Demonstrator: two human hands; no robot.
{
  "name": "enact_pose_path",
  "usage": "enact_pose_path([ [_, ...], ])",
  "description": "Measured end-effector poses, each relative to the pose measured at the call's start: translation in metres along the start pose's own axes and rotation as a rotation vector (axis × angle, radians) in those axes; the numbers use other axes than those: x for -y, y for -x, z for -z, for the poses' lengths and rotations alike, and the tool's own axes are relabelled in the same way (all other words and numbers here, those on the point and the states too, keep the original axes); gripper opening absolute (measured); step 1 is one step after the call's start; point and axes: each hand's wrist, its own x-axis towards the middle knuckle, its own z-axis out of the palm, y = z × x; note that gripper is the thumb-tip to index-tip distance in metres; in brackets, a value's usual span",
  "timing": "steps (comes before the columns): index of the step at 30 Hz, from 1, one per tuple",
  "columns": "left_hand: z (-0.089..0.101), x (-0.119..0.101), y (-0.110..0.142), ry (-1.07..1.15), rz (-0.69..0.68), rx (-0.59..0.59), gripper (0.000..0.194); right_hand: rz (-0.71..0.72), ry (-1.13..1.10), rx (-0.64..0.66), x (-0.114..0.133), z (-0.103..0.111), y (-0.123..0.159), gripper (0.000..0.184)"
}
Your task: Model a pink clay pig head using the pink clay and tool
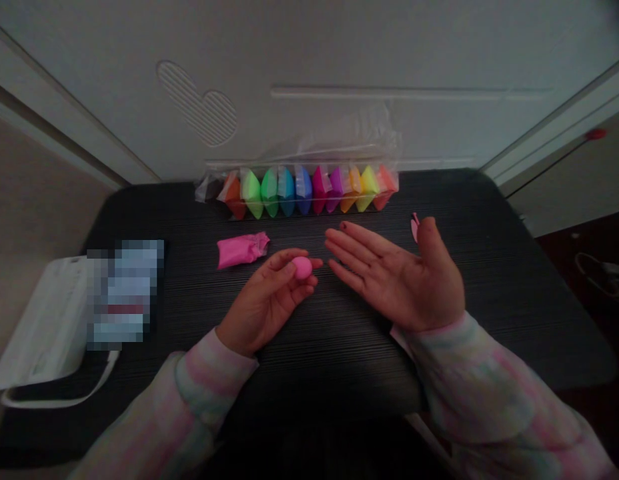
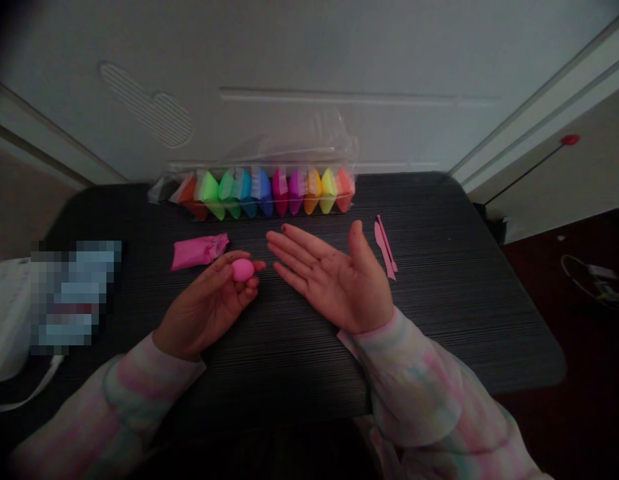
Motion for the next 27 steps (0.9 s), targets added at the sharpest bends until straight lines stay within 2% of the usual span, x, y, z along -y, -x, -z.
enact_pose_path([
  [3, 0.0, 0.0, 0.0, 0.005, -0.001, 0.005, 0.015, 0.055, 0.15, -0.093, -0.009, 0.002, 0.001, 0.054],
  [5, 0.0, 0.0, -0.001, 0.0, 0.0, 0.003, 0.018, 0.112, 0.423, -0.247, -0.018, 0.003, 0.001, 0.037],
  [7, 0.0, -0.001, -0.001, -0.003, -0.004, -0.002, 0.021, 0.132, 0.753, -0.349, -0.025, 0.005, -0.001, 0.033],
  [10, 0.0, 0.0, -0.002, -0.011, -0.014, -0.008, 0.025, 0.055, 1.04, -0.294, -0.033, 0.007, -0.005, 0.028],
  [15, 0.0, 0.002, -0.002, -0.055, -0.005, -0.018, 0.025, -0.03, 1.179, -0.189, -0.034, 0.005, -0.008, 0.026],
  [19, 0.001, 0.003, -0.003, -0.105, -0.01, -0.015, 0.027, -0.049, 1.14, -0.161, -0.034, 0.005, -0.008, 0.018],
  [22, 0.001, 0.005, -0.003, -0.155, -0.031, -0.033, 0.027, -0.054, 1.018, -0.177, -0.032, 0.005, -0.009, 0.012],
  [24, 0.0, 0.006, -0.003, -0.18, -0.05, -0.048, 0.026, -0.08, 0.825, -0.203, -0.028, 0.004, -0.008, 0.01],
  [27, -0.001, 0.007, -0.003, -0.19, -0.057, -0.051, 0.026, -0.137, 0.33, -0.206, -0.02, 0.001, -0.006, 0.011],
])
